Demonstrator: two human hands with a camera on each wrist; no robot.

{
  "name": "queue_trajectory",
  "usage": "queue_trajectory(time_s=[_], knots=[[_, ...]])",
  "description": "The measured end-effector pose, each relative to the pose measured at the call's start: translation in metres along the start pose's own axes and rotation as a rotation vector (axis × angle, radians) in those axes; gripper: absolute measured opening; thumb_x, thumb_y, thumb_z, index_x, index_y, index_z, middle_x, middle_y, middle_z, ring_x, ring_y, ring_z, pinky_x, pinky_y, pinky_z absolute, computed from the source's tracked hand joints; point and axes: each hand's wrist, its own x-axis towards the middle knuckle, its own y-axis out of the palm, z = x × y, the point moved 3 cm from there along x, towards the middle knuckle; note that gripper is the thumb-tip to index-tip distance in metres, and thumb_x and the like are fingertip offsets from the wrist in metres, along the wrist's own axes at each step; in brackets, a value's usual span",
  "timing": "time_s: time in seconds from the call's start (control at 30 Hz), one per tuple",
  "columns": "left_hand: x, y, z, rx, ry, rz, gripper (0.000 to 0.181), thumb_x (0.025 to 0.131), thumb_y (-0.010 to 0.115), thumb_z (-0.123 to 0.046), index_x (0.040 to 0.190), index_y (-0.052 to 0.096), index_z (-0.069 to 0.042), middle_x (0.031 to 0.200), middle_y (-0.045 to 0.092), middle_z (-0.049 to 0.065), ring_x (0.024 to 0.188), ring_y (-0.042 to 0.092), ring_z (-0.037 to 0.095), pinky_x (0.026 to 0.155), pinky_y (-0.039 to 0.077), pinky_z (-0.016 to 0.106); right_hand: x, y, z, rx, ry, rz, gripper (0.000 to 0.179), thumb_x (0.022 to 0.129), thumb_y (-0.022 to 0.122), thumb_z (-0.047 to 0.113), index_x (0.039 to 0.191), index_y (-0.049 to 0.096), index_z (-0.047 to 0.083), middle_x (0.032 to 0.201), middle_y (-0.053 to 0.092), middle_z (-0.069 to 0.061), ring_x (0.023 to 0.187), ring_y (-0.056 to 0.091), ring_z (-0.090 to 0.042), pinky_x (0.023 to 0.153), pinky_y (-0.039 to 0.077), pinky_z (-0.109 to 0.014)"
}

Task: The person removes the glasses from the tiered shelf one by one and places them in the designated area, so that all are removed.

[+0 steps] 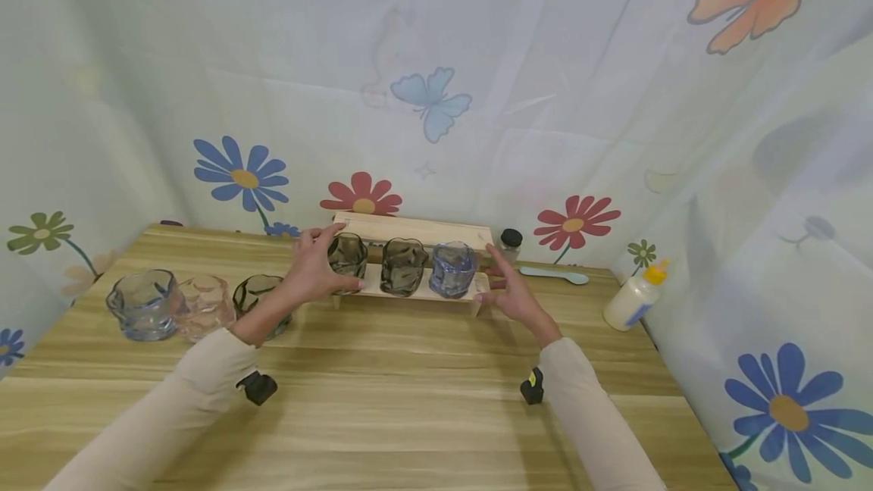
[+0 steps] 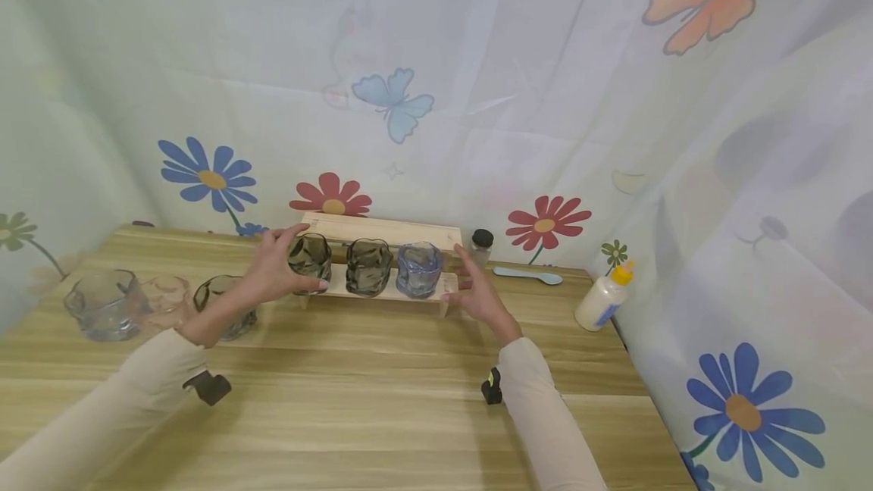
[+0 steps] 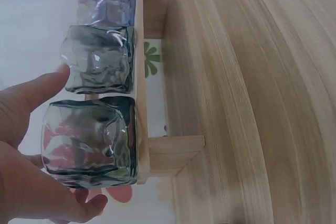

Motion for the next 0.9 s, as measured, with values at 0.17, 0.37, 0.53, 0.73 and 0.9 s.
queue_trajectory(time_s=[0.17,0.37,0.53,0.73,0.9], knots=[[0.004,0.004,0.000,-0.035,-0.053,-0.018,0.104,0.076,0.088,-0.029,0.157,0.026,-0.009,0.149,0.017,0.036,0.139,0.018,0.056,0.103,0.034,0.069,0.001,0.000,-0.002,0.013,0.037,0.015,0.099,0.087,0.075,0.002,0.162,0.014,0.020,0.152,0.035,-0.032,0.125,0.053,-0.053,0.101,0.048,-0.058],[0.008,0.009,0.000,-0.070,-0.096,-0.065,0.099,0.076,0.087,-0.030,0.155,0.031,-0.009,0.141,0.026,0.033,0.129,0.029,0.050,0.100,0.037,0.064,-0.001,-0.001,0.009,0.020,0.034,0.038,0.098,0.086,0.074,-0.002,0.161,0.012,0.012,0.155,0.030,-0.034,0.128,0.049,-0.055,0.102,0.046,-0.060],[0.009,0.012,0.001,-0.074,-0.131,-0.101,0.097,0.077,0.087,-0.032,0.154,0.033,-0.008,0.138,0.031,0.031,0.124,0.033,0.047,0.097,0.039,0.061,-0.009,-0.003,0.034,0.023,0.026,0.047,0.095,0.085,0.073,-0.006,0.159,0.014,0.003,0.150,0.034,-0.040,0.124,0.051,-0.058,0.100,0.047,-0.061],[0.010,0.016,0.005,-0.097,-0.186,-0.115,0.094,0.079,0.085,-0.032,0.153,0.033,-0.007,0.143,0.030,0.031,0.128,0.035,0.048,0.100,0.040,0.062,-0.009,-0.002,0.029,0.010,-0.008,0.028,0.093,0.086,0.073,-0.006,0.159,0.016,0.003,0.148,0.035,-0.041,0.126,0.049,-0.057,0.101,0.046,-0.062],[0.011,0.017,0.005,-0.149,-0.183,-0.105,0.092,0.079,0.085,-0.029,0.153,0.033,-0.008,0.147,0.029,0.031,0.132,0.036,0.049,0.105,0.039,0.064,0.001,0.000,0.002,0.011,0.024,0.010,0.098,0.085,0.076,-0.002,0.161,0.016,0.015,0.151,0.036,-0.035,0.125,0.053,-0.054,0.101,0.047,-0.060]])
